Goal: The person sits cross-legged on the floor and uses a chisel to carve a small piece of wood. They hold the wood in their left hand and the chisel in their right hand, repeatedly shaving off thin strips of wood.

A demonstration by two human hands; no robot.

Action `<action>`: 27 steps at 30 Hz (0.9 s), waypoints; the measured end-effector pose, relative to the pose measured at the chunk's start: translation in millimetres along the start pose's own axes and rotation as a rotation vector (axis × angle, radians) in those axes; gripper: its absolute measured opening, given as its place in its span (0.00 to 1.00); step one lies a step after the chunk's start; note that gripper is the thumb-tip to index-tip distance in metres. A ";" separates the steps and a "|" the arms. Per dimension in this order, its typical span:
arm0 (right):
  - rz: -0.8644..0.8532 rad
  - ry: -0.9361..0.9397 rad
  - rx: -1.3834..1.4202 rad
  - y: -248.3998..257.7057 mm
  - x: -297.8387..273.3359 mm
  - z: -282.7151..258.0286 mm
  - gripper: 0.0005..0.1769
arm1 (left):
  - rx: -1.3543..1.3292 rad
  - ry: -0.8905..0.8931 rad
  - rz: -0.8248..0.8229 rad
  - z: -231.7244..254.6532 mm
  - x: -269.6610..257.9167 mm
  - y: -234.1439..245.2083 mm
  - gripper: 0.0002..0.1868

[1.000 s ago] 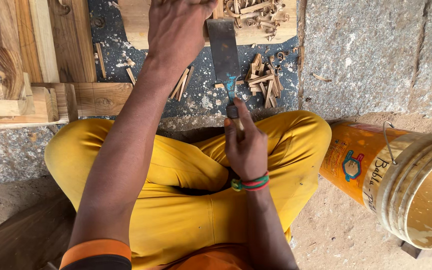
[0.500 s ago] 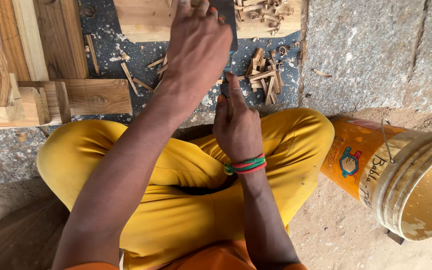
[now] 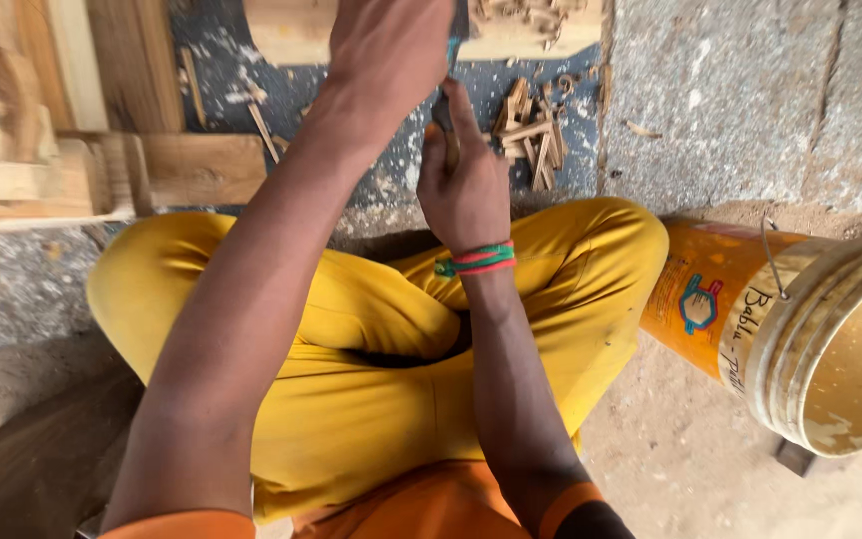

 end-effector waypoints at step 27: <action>0.063 -0.118 0.086 39.7 -59.7 14.0 0.28 | 0.081 -0.042 0.158 -15.0 -8.4 -1.1 0.20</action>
Point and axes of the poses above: each hand's wrist, its own x-axis towards the middle knuckle, its own y-axis out of the back of the hand, z = x × y, the point moved 5 cm from there along x, towards the middle knuckle
